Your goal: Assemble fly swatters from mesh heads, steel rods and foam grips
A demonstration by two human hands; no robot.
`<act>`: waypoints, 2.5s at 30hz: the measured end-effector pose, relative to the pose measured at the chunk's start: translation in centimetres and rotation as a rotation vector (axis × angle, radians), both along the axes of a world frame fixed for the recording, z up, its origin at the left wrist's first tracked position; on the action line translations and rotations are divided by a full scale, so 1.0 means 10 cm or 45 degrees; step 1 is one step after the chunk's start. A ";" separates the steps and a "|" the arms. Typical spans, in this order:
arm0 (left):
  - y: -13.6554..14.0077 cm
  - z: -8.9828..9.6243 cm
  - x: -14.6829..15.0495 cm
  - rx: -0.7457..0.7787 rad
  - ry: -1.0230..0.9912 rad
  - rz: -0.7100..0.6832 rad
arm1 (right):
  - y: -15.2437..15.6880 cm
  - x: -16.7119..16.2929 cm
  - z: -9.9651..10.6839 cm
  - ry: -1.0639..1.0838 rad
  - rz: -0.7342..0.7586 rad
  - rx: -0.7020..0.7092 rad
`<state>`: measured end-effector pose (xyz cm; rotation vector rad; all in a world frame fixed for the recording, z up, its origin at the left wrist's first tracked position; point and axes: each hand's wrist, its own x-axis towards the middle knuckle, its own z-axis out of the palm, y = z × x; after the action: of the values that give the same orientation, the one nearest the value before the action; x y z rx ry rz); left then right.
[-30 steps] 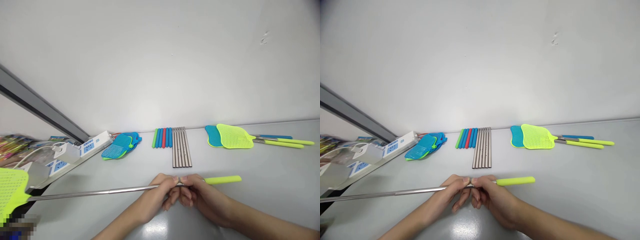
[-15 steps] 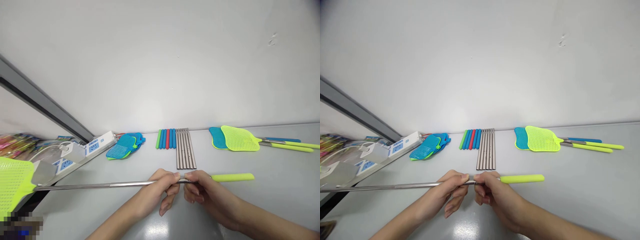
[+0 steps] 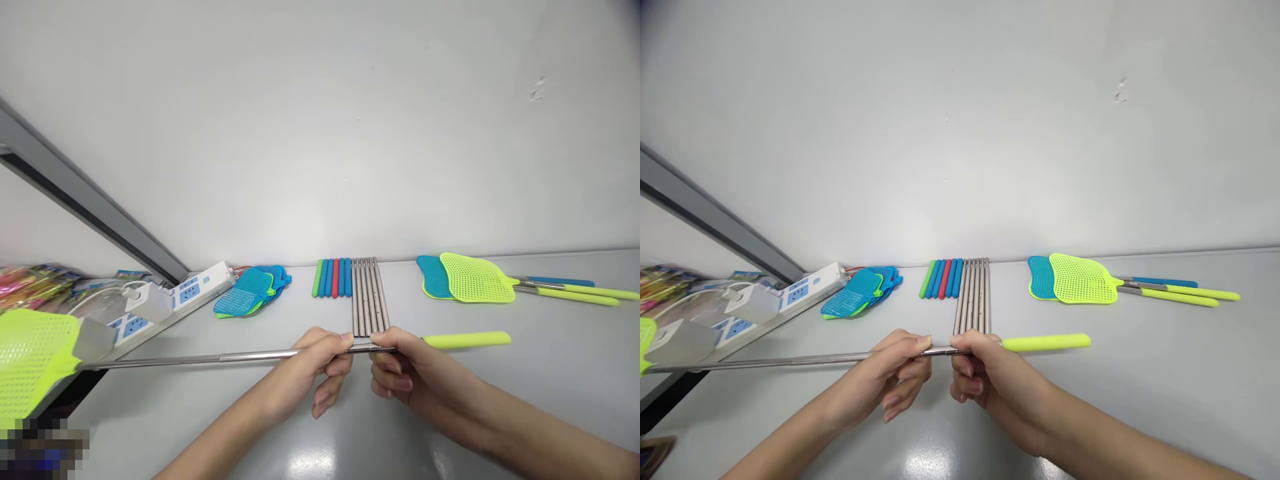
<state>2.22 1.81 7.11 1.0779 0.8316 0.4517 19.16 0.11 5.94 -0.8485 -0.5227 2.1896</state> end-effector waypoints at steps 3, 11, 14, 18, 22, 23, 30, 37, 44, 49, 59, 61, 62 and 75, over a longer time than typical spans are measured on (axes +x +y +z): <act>0.01 0.01 0.00 -0.001 0.008 0.005 | 0.03 0.00 0.02 0.088 -0.005 -0.138; 0.03 0.06 -0.03 0.028 0.055 -0.001 | 0.06 0.06 0.08 0.226 -0.025 -0.434; 0.06 0.06 -0.06 0.050 0.074 0.002 | 0.08 0.07 0.11 0.225 -0.049 -0.478; 0.09 0.07 -0.10 0.066 0.097 -0.015 | 0.11 0.08 0.12 0.181 -0.059 -0.475; 0.11 0.08 -0.12 0.079 0.114 -0.032 | 0.12 0.10 0.10 0.177 -0.051 -0.453; 0.11 0.08 -0.12 0.084 0.119 -0.031 | 0.12 0.10 0.09 0.178 -0.054 -0.452; 0.16 0.08 -0.19 0.136 0.132 -0.010 | 0.15 0.13 0.08 0.211 -0.065 -0.451; 0.21 0.07 -0.26 0.241 0.167 -0.037 | 0.14 0.15 0.07 0.207 -0.056 -0.464; 0.22 0.00 -0.33 0.370 0.247 -0.065 | 0.12 0.14 0.01 0.214 -0.060 -0.459; 0.22 -0.02 -0.28 0.483 0.290 -0.023 | 0.19 0.19 -0.09 0.167 0.146 -0.349; 0.12 0.00 -0.21 0.416 0.166 -0.035 | 0.16 0.21 -0.08 0.008 0.357 -0.004; 0.12 -0.01 -0.20 0.403 0.149 -0.026 | 0.17 0.20 -0.09 -0.009 0.386 0.034; 0.12 -0.02 -0.20 0.408 0.140 -0.022 | 0.17 0.20 -0.09 -0.014 0.389 0.046; 0.07 0.07 -0.19 0.471 0.139 -0.147 | 0.05 0.05 -0.07 -0.086 0.289 0.354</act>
<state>0.28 2.54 7.79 1.4960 0.7939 0.4626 19.63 0.66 5.26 -0.7437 -0.9732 2.2247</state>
